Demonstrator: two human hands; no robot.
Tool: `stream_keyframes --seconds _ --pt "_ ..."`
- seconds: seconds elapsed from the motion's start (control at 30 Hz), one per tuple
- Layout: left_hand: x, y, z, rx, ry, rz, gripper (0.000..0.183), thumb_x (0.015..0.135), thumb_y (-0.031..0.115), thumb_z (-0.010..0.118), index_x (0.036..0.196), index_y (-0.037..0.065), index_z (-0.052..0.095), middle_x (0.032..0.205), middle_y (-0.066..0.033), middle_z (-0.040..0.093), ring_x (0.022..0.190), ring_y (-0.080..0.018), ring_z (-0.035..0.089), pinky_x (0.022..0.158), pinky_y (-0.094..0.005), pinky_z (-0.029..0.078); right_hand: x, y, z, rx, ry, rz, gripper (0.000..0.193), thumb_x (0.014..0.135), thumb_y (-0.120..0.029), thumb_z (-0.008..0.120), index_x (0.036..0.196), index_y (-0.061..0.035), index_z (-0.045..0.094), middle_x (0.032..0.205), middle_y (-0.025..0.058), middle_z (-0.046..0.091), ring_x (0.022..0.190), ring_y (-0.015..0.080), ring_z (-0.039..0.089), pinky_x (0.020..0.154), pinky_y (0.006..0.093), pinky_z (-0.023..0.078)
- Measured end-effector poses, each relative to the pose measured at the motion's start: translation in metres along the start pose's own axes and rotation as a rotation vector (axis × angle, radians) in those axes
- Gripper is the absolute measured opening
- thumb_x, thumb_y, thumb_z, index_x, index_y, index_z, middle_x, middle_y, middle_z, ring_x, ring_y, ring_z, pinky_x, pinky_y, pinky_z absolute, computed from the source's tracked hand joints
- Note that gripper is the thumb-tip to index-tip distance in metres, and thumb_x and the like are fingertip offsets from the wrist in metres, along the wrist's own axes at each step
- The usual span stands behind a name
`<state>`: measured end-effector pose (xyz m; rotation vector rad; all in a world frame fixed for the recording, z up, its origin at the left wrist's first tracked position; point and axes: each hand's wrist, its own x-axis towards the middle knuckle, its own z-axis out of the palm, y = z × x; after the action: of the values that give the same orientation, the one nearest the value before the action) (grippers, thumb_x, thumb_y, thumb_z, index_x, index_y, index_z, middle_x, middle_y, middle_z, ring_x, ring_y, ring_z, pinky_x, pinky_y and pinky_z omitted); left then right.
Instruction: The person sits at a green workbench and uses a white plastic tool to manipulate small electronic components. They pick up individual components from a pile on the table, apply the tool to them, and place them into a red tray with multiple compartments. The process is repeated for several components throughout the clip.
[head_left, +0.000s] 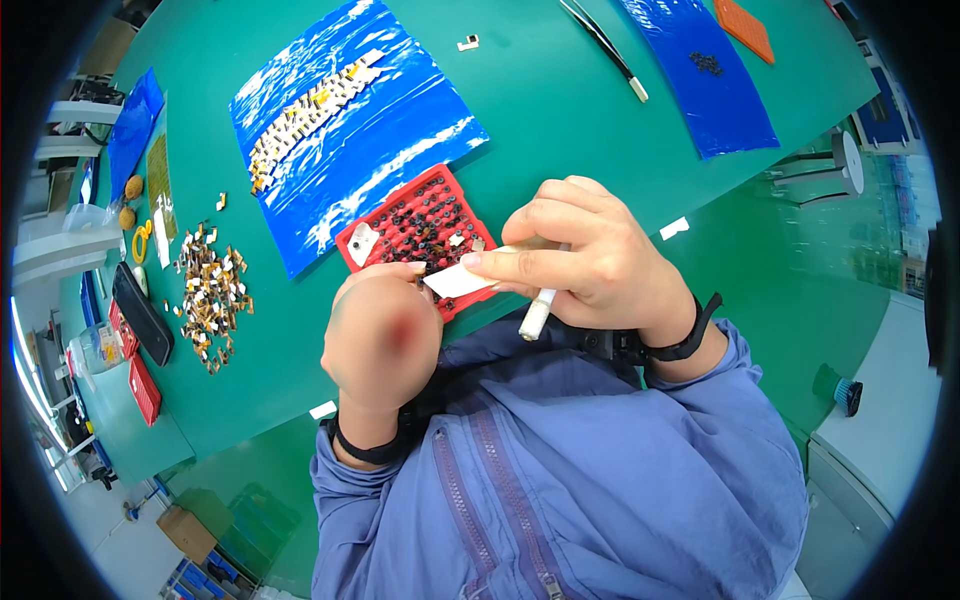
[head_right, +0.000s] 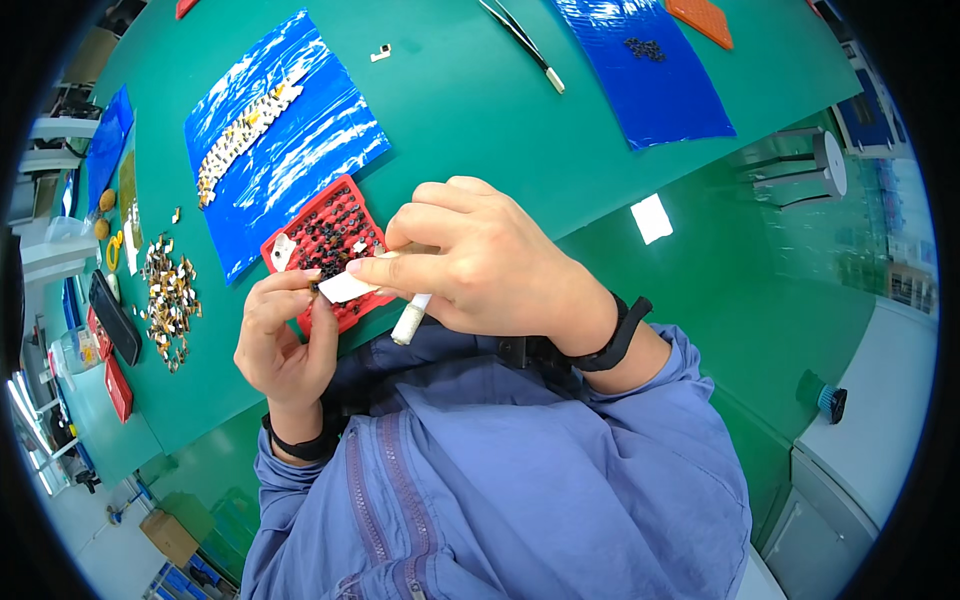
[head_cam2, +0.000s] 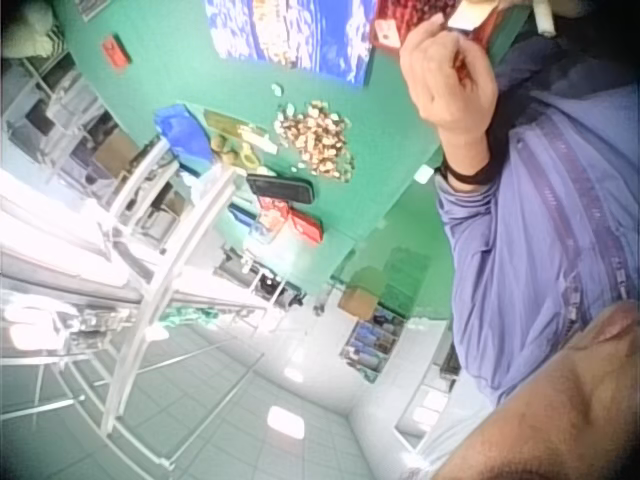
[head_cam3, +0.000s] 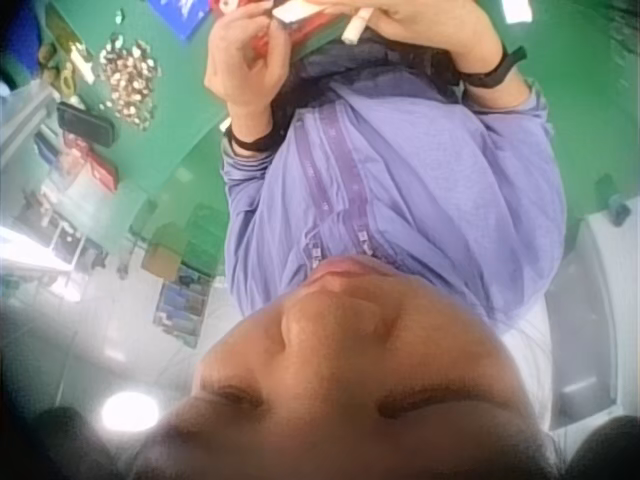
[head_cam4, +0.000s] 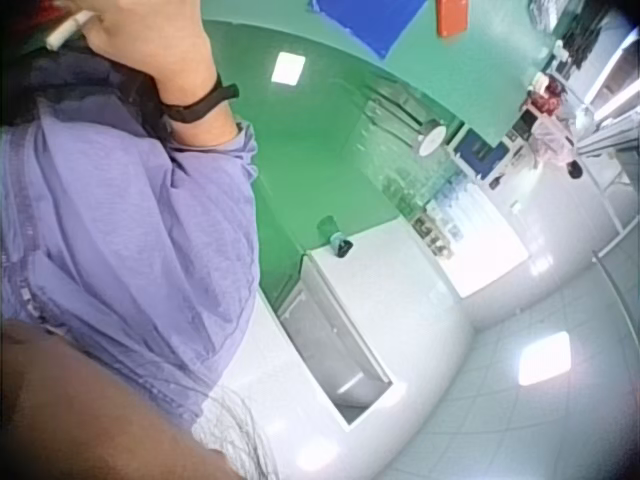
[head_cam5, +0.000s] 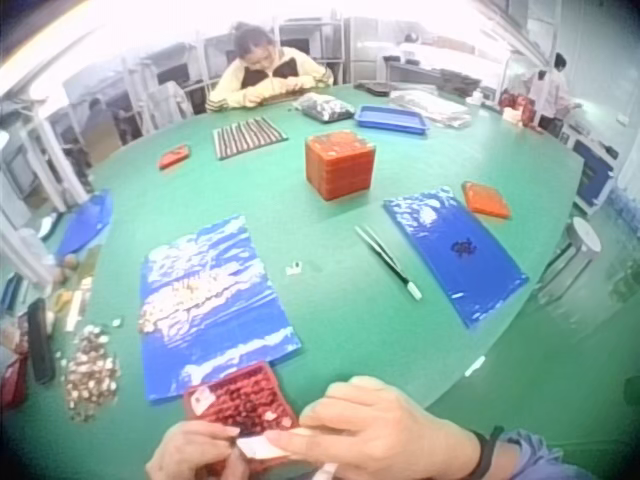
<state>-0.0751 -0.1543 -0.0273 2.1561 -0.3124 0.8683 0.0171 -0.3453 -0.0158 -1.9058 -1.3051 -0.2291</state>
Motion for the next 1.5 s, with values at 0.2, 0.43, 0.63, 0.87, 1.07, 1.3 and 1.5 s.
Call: stream_keyframes --seconds 0.2,0.43,0.63,0.87,1.07,1.3,1.5 --pt "0.000 0.000 0.000 -0.003 -0.011 -0.006 0.025 0.063 -0.014 0.067 0.078 0.001 0.054 0.070 -0.0100 0.061 0.071 -0.0253 0.065 0.060 -0.0302 0.050 -0.001 -0.002 -0.001 -0.078 0.005 0.000 0.033 0.062 -0.010 0.068 0.094 -0.0186 0.069 0.078 -0.0029 0.055 0.072 0.0160 0.052 0.062 0.0306 0.038" --pt "-0.003 -0.001 -0.001 -0.094 -0.003 -0.071 0.025 0.064 -0.014 0.066 0.080 0.001 0.054 0.074 -0.0110 0.062 0.073 -0.0242 0.065 0.062 -0.0294 0.051 -0.002 -0.003 0.001 -0.151 0.040 -0.020 0.033 0.063 -0.012 0.068 0.095 -0.0208 0.069 0.079 -0.0041 0.055 0.072 0.0144 0.052 0.062 0.0296 0.037" --pt "-0.003 -0.001 -0.002 -0.204 0.007 -0.120 0.026 0.065 -0.016 0.065 0.082 -0.001 0.054 0.076 -0.0130 0.062 0.074 -0.0222 0.065 0.065 -0.0290 0.051 -0.003 0.003 0.005 -0.093 0.100 -0.032 0.031 0.066 -0.013 0.068 0.096 -0.0225 0.070 0.080 -0.0044 0.056 0.071 0.0142 0.052 0.063 0.0295 0.038" --pt "-0.004 0.000 -0.002 -0.225 0.007 -0.184 0.024 0.065 -0.016 0.064 0.082 -0.002 0.054 0.077 -0.0138 0.063 0.073 -0.0218 0.064 0.065 -0.0287 0.051 -0.006 0.006 0.007 -0.034 0.093 0.008 0.025 0.069 -0.018 0.070 0.094 -0.0214 0.070 0.077 -0.0037 0.056 0.068 0.0149 0.051 0.061 0.0291 0.038" --pt "-0.004 0.000 -0.004 -0.213 -0.003 -0.183 0.022 0.065 -0.015 0.063 0.081 -0.002 0.055 0.076 -0.0128 0.062 0.073 -0.0226 0.065 0.064 -0.0289 0.051 -0.004 0.005 0.007 0.045 0.070 -0.019 0.023 0.072 -0.022 0.072 0.095 -0.0202 0.070 0.075 -0.0035 0.056 0.065 0.0145 0.051 0.060 0.0294 0.037" --pt "-0.004 0.000 -0.004 -0.205 -0.003 -0.180 0.023 0.064 -0.015 0.063 0.081 -0.001 0.055 0.074 -0.0110 0.061 0.073 -0.0230 0.066 0.064 -0.0289 0.051 -0.004 0.006 0.009 0.061 0.076 -0.025 0.024 0.072 -0.022 0.072 0.095 -0.0203 0.070 0.075 -0.0036 0.056 0.064 0.0144 0.050 0.059 0.0292 0.037" --pt "-0.005 0.000 -0.004 -0.207 -0.019 -0.187 0.023 0.064 -0.015 0.063 0.080 -0.001 0.055 0.073 -0.0104 0.062 0.072 -0.0230 0.066 0.062 -0.0284 0.051 -0.004 0.005 0.010 0.078 0.067 -0.020 0.024 0.072 -0.022 0.072 0.096 -0.0209 0.070 0.075 -0.0040 0.055 0.066 0.0142 0.050 0.060 0.0288 0.036"
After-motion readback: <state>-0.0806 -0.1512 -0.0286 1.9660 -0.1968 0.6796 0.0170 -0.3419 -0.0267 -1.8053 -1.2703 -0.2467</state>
